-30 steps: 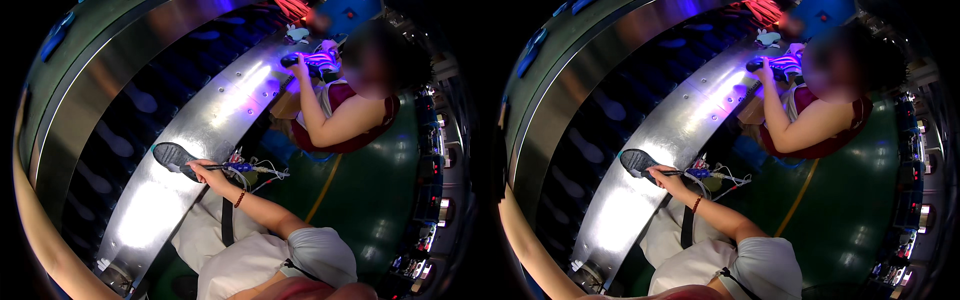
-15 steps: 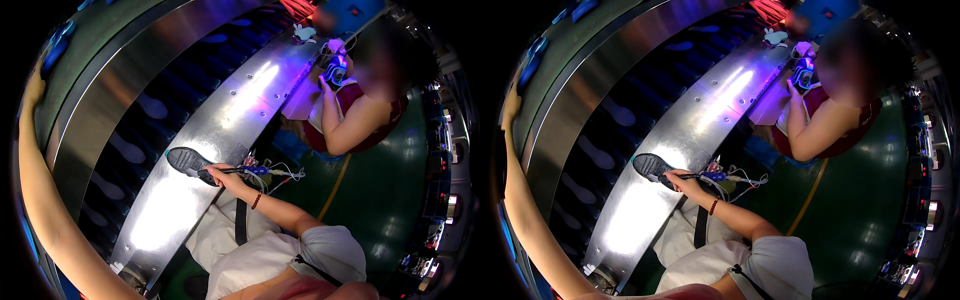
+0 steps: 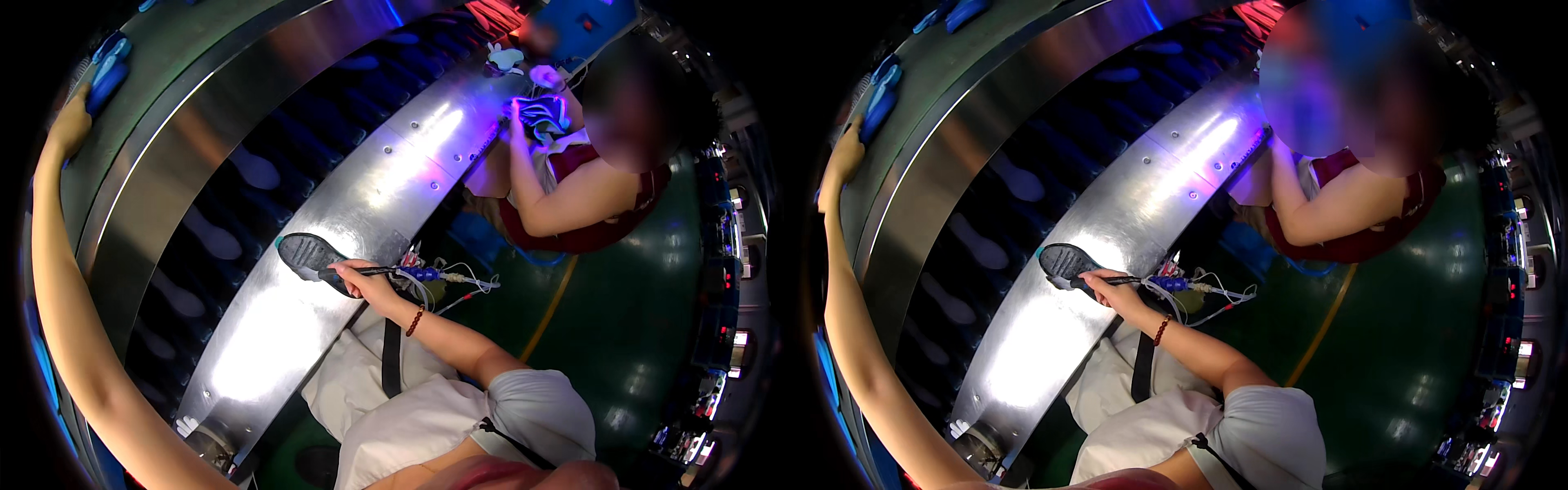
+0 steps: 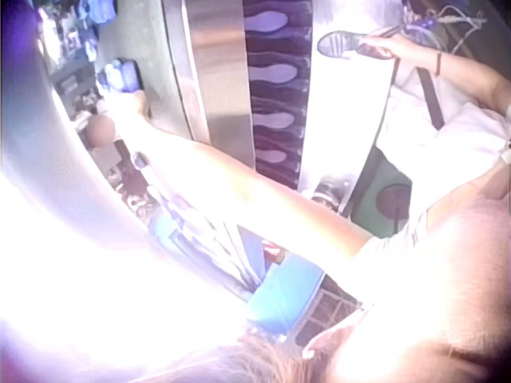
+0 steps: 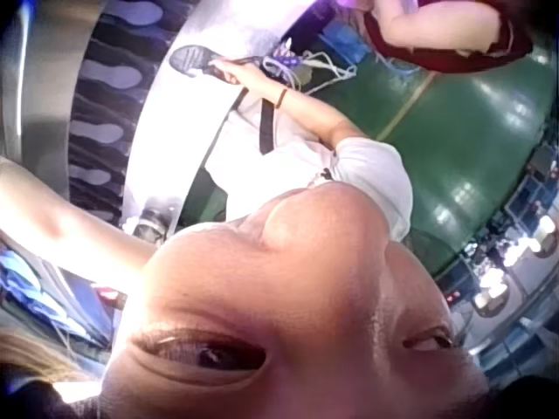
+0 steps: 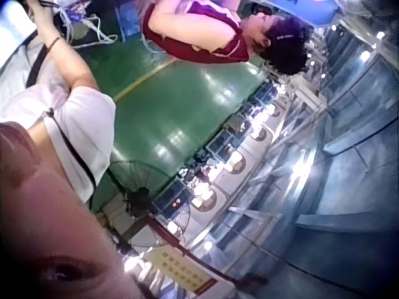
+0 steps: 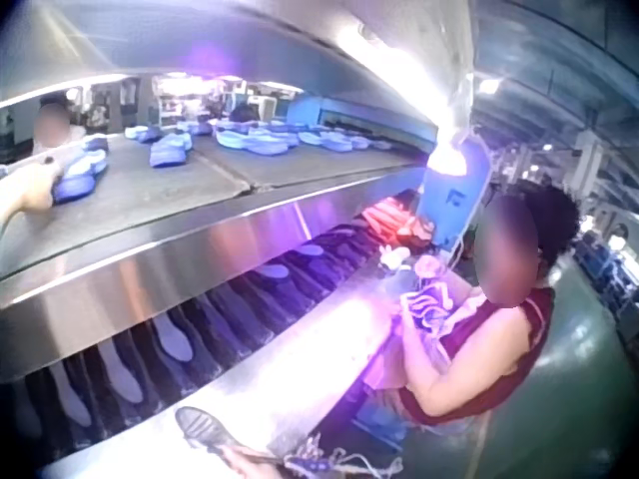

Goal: The person cleans the soles of blue plastic slippers using a brush. They pick up a slipper from a conveyor belt, scrub the bottom surface thoroughly, and then place it back on the belt. The process is repeated for multiple slippers in a continuous loop.

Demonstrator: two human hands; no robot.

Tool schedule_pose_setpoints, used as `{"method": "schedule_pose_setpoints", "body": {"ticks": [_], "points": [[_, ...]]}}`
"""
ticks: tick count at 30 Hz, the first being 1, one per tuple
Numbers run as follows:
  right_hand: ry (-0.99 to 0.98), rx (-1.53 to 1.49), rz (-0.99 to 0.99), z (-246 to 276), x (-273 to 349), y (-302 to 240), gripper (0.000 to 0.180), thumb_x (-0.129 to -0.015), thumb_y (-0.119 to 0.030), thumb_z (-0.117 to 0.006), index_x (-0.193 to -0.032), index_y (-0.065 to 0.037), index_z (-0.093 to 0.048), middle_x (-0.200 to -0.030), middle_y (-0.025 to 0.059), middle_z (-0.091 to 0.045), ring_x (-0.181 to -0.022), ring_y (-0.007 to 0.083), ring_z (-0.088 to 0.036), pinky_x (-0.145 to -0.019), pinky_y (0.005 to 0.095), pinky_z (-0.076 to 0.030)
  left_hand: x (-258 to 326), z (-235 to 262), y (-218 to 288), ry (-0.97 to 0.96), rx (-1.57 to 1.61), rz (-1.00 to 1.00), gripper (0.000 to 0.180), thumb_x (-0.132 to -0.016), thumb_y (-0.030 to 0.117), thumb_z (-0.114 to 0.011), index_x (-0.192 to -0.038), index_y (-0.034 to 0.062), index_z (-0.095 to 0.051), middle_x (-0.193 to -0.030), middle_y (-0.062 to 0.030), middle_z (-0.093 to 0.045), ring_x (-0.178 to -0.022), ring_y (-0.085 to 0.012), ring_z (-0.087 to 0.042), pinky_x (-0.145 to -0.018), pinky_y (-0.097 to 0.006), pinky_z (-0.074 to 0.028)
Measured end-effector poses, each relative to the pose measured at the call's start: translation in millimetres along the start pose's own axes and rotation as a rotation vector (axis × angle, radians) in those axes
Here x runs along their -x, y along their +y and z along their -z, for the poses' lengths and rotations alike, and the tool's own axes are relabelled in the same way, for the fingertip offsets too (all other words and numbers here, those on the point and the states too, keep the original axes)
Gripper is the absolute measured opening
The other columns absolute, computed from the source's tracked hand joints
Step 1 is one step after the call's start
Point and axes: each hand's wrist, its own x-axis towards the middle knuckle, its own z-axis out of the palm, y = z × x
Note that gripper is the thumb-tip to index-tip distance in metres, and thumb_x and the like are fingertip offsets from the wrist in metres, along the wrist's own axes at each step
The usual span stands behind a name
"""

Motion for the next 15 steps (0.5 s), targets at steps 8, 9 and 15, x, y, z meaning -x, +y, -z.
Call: {"method": "schedule_pose_setpoints", "body": {"ticks": [8, 9, 15], "points": [[0.012, 0.078, 0.051, 12.0, 0.9, 2.0, 0.031, -0.091, -0.027, -0.053, -0.105, -0.002, -0.063, -0.064, -0.0051, -0.045, -0.056, 0.0027, -0.04, -0.052, 0.0173, -0.033, 168.5, 40.8, 4.1, 0.232, 0.181, 0.008, 0.033, -0.092, 0.032, -0.051, -0.099, 0.0003, -0.055, -0.09, -0.0156, -0.059, -0.08, -0.0242, -0.057, -0.076, -0.029, -0.043], [0.008, 0.114, 0.068, 13.8, 0.7, 2.8, 0.031, -0.091, -0.028, -0.053, -0.105, -0.002, -0.064, -0.065, -0.0045, -0.046, -0.057, 0.003, -0.04, -0.053, 0.0176, -0.034, 191.0, 44.1, 6.2, 0.239, 0.277, 0.032, 0.033, -0.092, 0.032, -0.05, -0.098, 0.0006, -0.056, -0.09, -0.0138, -0.06, -0.081, -0.0227, -0.057, -0.077, -0.028, -0.043], [0.013, 0.067, 0.103, 19.4, -6.4, 1.4, 0.027, -0.091, -0.023, -0.054, -0.103, 0.0, -0.063, -0.085, 0.0045, -0.062, -0.071, 0.0076, -0.056, -0.064, 0.0196, -0.045, 340.2, 31.1, 63.4, 1.149, 1.463, 0.322, 0.035, -0.091, 0.024, -0.044, -0.111, -0.0023, -0.054, -0.106, -0.0134, -0.058, -0.104, -0.0246, -0.055, -0.092, -0.036, -0.043]]}}
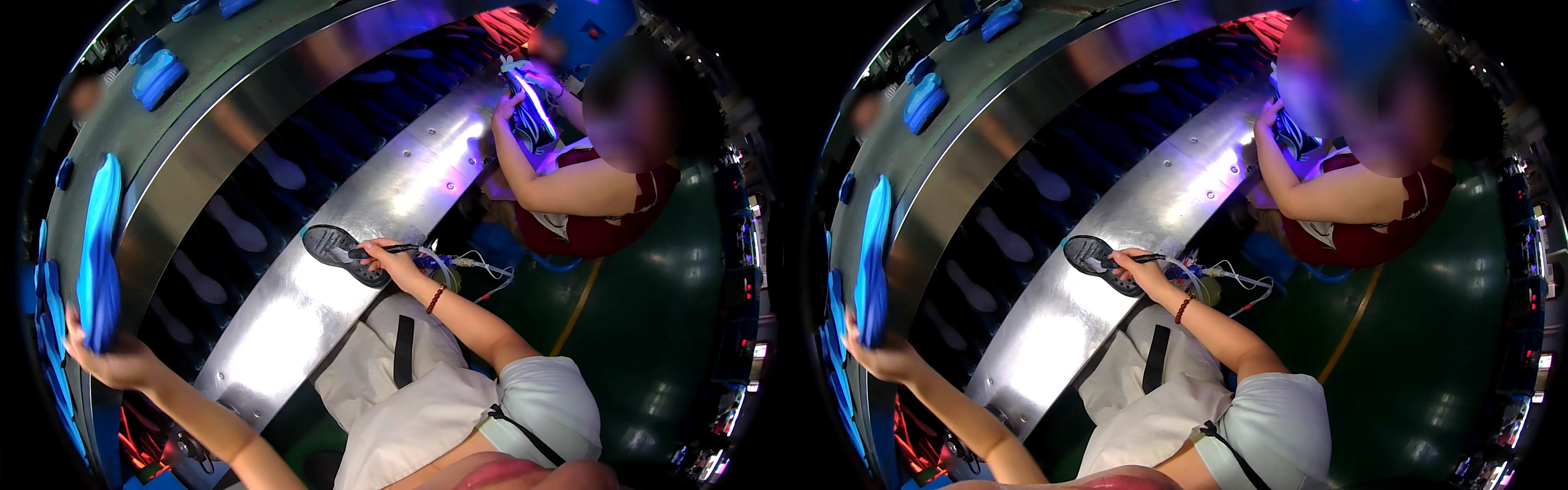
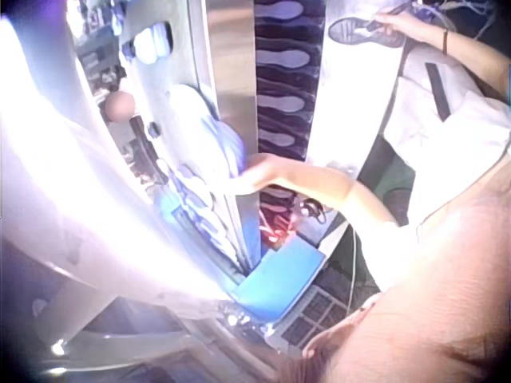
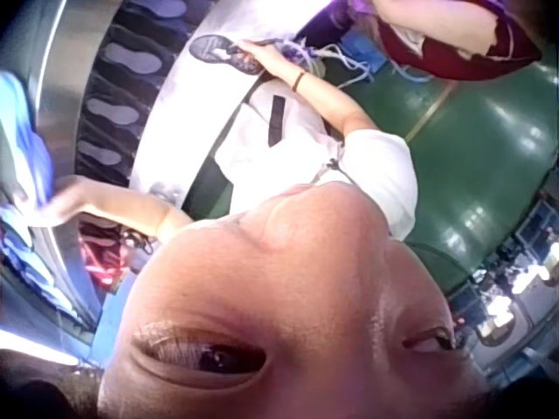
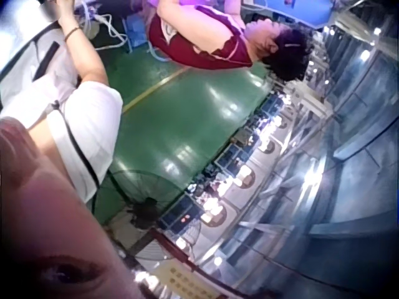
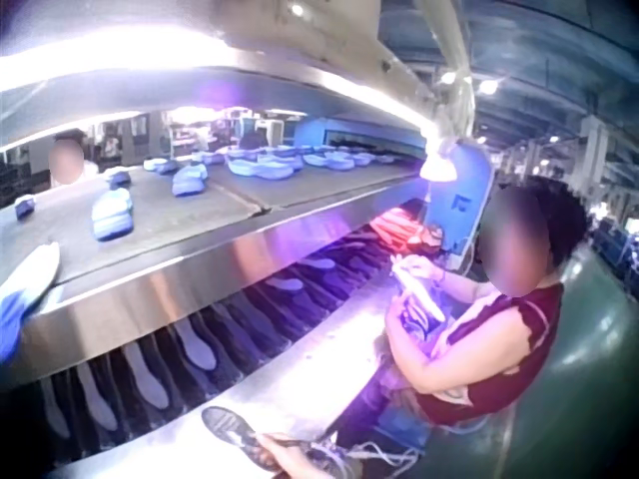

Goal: The person cleans the soles of blue plastic slippers using a brush. They pick up a slipper from a conveyor belt, scrub the bottom surface thoroughly, and then place it back on the belt. The process is repeated for multiple slippers in a continuous loop.

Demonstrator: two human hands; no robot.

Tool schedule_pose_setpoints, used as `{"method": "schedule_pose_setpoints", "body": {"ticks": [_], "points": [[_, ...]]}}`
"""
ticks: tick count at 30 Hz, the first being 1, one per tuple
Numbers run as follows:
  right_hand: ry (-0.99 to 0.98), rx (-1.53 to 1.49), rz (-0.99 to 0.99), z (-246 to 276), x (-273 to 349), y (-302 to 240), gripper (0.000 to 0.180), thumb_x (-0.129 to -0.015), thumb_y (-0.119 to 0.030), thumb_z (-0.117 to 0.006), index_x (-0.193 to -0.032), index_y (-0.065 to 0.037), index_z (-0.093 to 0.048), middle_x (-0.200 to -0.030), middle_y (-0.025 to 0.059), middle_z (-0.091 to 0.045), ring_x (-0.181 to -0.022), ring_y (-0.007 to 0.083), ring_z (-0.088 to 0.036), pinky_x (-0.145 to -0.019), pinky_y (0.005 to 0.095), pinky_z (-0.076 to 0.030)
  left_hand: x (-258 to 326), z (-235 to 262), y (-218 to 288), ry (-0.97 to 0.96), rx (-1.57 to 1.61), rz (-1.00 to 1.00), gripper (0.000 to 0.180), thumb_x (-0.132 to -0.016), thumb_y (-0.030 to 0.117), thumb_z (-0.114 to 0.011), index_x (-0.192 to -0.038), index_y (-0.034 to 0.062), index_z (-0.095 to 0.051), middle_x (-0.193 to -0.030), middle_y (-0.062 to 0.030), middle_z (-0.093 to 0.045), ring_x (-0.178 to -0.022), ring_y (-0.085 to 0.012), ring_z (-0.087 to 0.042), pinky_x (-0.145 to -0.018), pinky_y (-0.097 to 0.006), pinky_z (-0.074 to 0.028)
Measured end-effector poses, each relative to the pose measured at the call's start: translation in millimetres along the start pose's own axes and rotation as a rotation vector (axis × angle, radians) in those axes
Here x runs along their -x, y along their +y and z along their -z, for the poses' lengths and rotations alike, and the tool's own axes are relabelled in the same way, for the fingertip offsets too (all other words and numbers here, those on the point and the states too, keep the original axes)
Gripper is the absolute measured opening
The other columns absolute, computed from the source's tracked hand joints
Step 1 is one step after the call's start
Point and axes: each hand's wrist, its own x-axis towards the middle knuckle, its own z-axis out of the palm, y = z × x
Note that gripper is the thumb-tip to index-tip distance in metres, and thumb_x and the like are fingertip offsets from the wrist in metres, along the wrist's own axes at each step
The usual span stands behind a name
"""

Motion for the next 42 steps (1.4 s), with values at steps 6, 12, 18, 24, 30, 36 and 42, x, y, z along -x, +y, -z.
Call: {"method": "schedule_pose_setpoints", "body": {"ticks": [6, 12, 18, 24, 30, 36, 42], "points": [[-0.025, -0.153, 0.0, -1.7, -4.0, 0.3, 0.027, -0.091, -0.019, -0.053, -0.107, 0.002, -0.059, -0.102, 0.0084, -0.061, -0.086, 0.0137, -0.061, -0.072, 0.0237, -0.049, 90.9, 79.3, 3.9, 0.099, 0.227, 0.812, 0.062, -0.082, 0.034, -0.051, -0.128, -0.0061, -0.037, -0.126, -0.0218, -0.044, -0.114, -0.0329, -0.047, -0.094, -0.048, -0.042], [-0.003, -0.115, -0.005, -6.7, -3.4, 4.5, 0.027, -0.091, -0.019, -0.054, -0.107, 0.002, -0.059, -0.102, 0.008, -0.061, -0.086, 0.0147, -0.061, -0.073, 0.0237, -0.049, 238.9, 124.3, -9.9, -0.425, 1.089, 1.384, 0.076, -0.067, 0.022, -0.06, -0.13, -0.0075, -0.031, -0.125, -0.0232, -0.044, -0.098, -0.0381, -0.056, -0.091, -0.047, -0.043], [-0.042, -0.118, 0.049, -9.3, -9.7, 10.1, 0.026, -0.083, -0.006, -0.063, -0.107, 0.004, -0.058, -0.094, 0.0095, -0.063, -0.083, 0.0145, -0.061, -0.073, 0.0237, -0.05, 312.2, 138.4, -46.6, -0.16, 0.502, 1.711, 0.057, -0.057, 0.013, -0.053, -0.109, -0.0098, -0.05, -0.098, -0.0217, -0.059, -0.09, -0.0341, -0.059, -0.084, -0.041, -0.048], [-0.045, -0.221, 0.016, -9.4, -8.8, 12.1, 0.028, -0.081, -0.004, -0.064, -0.107, 0.003, -0.057, -0.094, 0.0096, -0.063, -0.08, 0.015, -0.062, -0.071, 0.0234, -0.051, 323.3, 155.1, -54.6, -0.009, 0.468, 1.691, 0.056, -0.059, 0.012, -0.051, -0.111, -0.0095, -0.05, -0.103, -0.0214, -0.059, -0.093, -0.0335, -0.058, -0.087, -0.042, -0.047], [-0.023, -0.161, -0.046, -17.7, -2.7, -4.4, 0.022, -0.084, -0.006, -0.06, -0.105, 0.002, -0.058, -0.097, 0.0102, -0.063, -0.087, 0.0163, -0.062, -0.075, 0.0256, -0.051, 305.9, 126.7, -54.8, -0.058, 0.596, 1.557, 0.077, -0.085, 0.061, -0.041, -0.132, 0.0, -0.035, -0.122, -0.0196, -0.05, -0.111, -0.0326, -0.049, -0.098, -0.044, -0.036], [-0.262, -0.318, 0.028, -37.2, 20.4, -30.0, 0.021, -0.084, -0.003, -0.058, -0.105, 0.003, -0.059, -0.101, 0.0131, -0.062, -0.093, 0.0178, -0.061, -0.083, 0.0292, -0.049, 284.7, 70.9, -69.3, -0.163, 0.756, 1.622, 0.094, -0.077, 0.078, -0.025, -0.135, 0.0044, -0.034, -0.128, -0.016, -0.046, -0.113, -0.0322, -0.046, -0.1, -0.045, -0.034], [-0.367, -0.264, -0.004, -58.4, 33.2, -45.6, 0.023, -0.083, -0.001, -0.057, -0.105, 0.005, -0.059, -0.1, 0.0143, -0.063, -0.09, 0.0185, -0.061, -0.085, 0.031, -0.049, 280.8, 28.3, -61.4, -0.224, 0.721, 1.677, 0.096, -0.075, 0.081, -0.019, -0.129, 0.0053, -0.041, -0.12, -0.0151, -0.054, -0.107, -0.0323, -0.052, -0.096, -0.045, -0.039]]}}
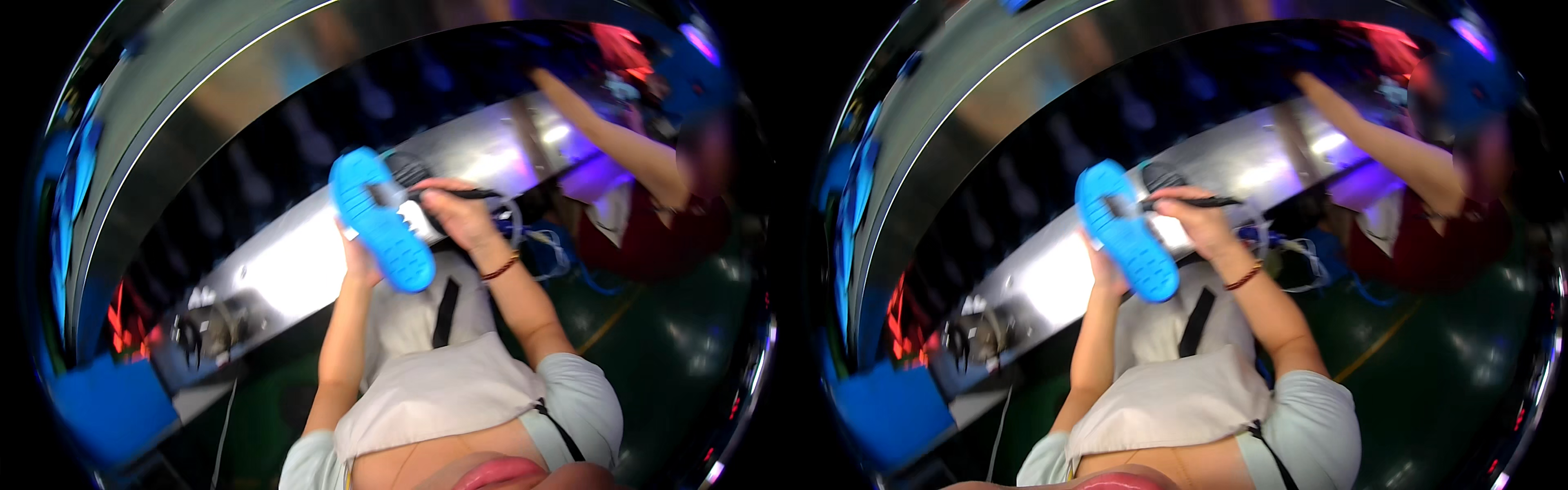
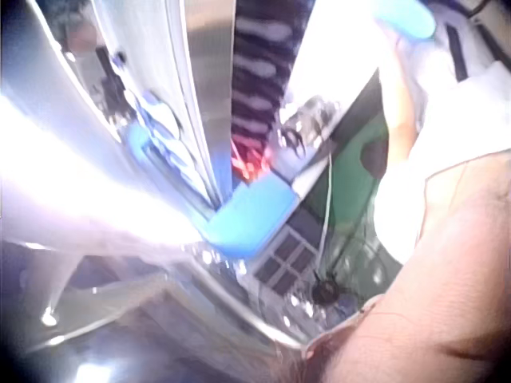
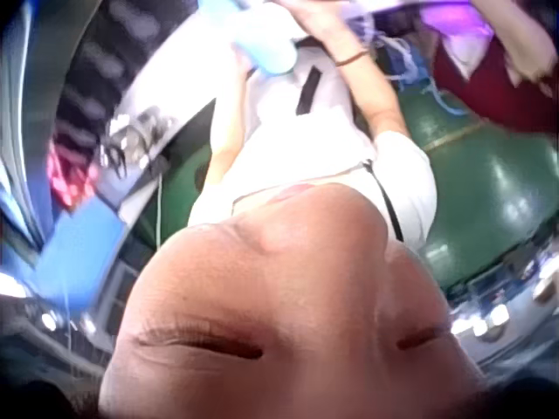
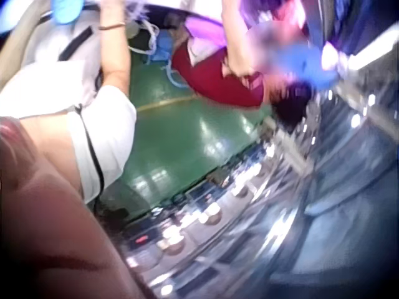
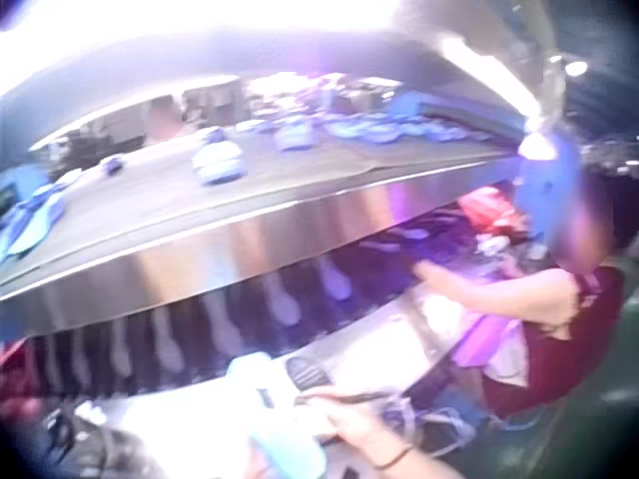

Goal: The person cleans the soles of blue plastic slippers using a brush. They pick up a slipper from a conveyor belt, scrub the bottom surface thoroughly, and then place it back on the belt. The process is repeated for multiple slippers in a continuous loop.

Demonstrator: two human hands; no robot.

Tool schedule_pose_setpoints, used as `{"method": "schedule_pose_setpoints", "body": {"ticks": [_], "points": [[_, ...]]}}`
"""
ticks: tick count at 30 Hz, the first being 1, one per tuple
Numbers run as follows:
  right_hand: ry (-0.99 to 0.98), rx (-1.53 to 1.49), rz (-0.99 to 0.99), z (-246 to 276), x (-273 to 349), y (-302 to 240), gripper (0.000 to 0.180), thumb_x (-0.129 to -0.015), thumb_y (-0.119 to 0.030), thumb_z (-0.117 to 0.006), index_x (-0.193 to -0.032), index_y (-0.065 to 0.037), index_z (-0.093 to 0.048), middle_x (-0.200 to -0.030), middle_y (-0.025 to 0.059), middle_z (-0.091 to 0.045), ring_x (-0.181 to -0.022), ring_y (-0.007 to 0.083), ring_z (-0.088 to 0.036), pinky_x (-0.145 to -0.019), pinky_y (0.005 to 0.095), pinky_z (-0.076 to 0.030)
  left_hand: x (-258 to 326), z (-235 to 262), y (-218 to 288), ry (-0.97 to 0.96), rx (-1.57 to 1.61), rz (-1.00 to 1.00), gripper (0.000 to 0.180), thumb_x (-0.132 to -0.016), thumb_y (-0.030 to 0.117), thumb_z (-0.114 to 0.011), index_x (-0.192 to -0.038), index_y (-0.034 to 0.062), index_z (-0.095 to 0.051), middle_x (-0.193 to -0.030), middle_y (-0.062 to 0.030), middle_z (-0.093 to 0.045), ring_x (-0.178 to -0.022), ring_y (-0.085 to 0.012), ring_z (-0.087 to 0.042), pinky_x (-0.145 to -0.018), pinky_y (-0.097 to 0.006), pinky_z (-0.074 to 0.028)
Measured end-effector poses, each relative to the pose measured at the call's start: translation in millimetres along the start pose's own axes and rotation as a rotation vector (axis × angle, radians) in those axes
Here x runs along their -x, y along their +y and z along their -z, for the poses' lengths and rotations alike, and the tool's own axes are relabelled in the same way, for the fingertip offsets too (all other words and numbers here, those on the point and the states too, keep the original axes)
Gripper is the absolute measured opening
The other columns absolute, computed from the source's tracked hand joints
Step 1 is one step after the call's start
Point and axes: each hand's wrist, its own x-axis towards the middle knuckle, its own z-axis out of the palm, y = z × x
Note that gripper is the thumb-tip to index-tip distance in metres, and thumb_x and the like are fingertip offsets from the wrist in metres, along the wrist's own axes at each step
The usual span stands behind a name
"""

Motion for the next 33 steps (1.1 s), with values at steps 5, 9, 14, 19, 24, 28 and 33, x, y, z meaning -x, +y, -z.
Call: {"method": "schedule_pose_setpoints", "body": {"ticks": [5, 9, 14, 19, 24, 28, 33], "points": [[0.009, -0.038, 0.057, -6.9, -12.1, -7.2, 0.021, -0.083, -0.002, -0.059, -0.102, 0.006, -0.06, -0.095, 0.0145, -0.064, -0.086, 0.0182, -0.062, -0.082, 0.0292, -0.05, 5.3, -30.7, 0.5, -0.313, 0.133, -0.006, 0.101, -0.075, 0.08, -0.01, -0.125, -0.0003, -0.044, -0.11, -0.0202, -0.057, -0.099, -0.0334, -0.057, -0.09, -0.047, -0.044], [0.027, 0.01, 0.069, -12.4, -22.8, -8.9, 0.021, -0.083, -0.003, -0.06, -0.102, 0.006, -0.06, -0.095, 0.0138, -0.064, -0.085, 0.0173, -0.061, -0.081, 0.0285, -0.049, 11.8, -42.1, 1.0, -0.305, 0.081, -0.04, 0.103, -0.075, 0.08, -0.005, -0.125, -0.0001, -0.045, -0.109, -0.0204, -0.057, -0.1, -0.0321, -0.057, -0.089, -0.045, -0.045], [0.115, 0.167, 0.115, -29.1, -32.3, -16.1, 0.022, -0.081, -0.005, -0.064, -0.1, 0.005, -0.062, -0.09, 0.0113, -0.065, -0.079, 0.0137, -0.061, -0.074, 0.0243, -0.049, 12.8, -41.7, -1.9, -0.326, 0.062, -0.066, 0.099, -0.077, 0.078, -0.004, -0.126, 0.0017, -0.044, -0.11, -0.0194, -0.057, -0.101, -0.0308, -0.057, -0.09, -0.045, -0.044], [0.098, 0.67, 0.36, -53.9, -27.6, -11.0, 0.014, -0.079, -0.005, -0.065, -0.092, 0.001, -0.067, -0.082, 0.0031, -0.065, -0.075, 0.0058, -0.058, -0.065, 0.0195, -0.047, 3.4, -42.3, -7.7, -0.1, -0.049, -0.137, 0.088, -0.082, 0.074, -0.011, -0.13, 0.0069, -0.04, -0.121, -0.0144, -0.051, -0.111, -0.0279, -0.049, -0.097, -0.042, -0.039], [-0.007, 0.961, 0.541, -63.0, -8.2, 3.6, 0.021, -0.074, -0.009, -0.066, -0.092, 0.001, -0.065, -0.086, 0.0181, -0.065, -0.078, 0.0258, -0.066, -0.07, 0.0303, -0.051, -4.3, -43.0, -5.4, -0.046, -0.085, -0.311, 0.077, -0.086, 0.069, -0.018, -0.128, 0.0089, -0.041, -0.127, -0.0089, -0.046, -0.118, -0.0244, -0.043, -0.101, -0.039, -0.034], [-0.212, 1.065, 0.624, -59.4, 17.5, -1.2, 0.016, -0.074, -0.006, -0.064, -0.088, 0.001, -0.065, -0.087, 0.017, -0.066, -0.079, 0.0296, -0.065, -0.072, 0.0325, -0.051, 0.3, -33.0, 22.3, 0.018, -0.069, -0.387, 0.075, -0.086, 0.067, -0.017, -0.121, 0.0077, -0.046, -0.112, -0.0123, -0.055, -0.103, -0.0247, -0.054, -0.092, -0.04, -0.043], [-0.404, 1.071, -0.083, -46.6, 35.3, -40.9, 0.02, -0.074, -0.002, -0.067, -0.094, 0.003, -0.065, -0.088, 0.0105, -0.067, -0.08, 0.0138, -0.063, -0.072, 0.0237, -0.048, 19.5, -29.3, 38.9, -0.045, -0.168, -0.273, 0.093, -0.079, 0.076, -0.005, -0.12, 0.0038, -0.047, -0.101, -0.0177, -0.059, -0.094, -0.0291, -0.059, -0.084, -0.044, -0.049]]}}
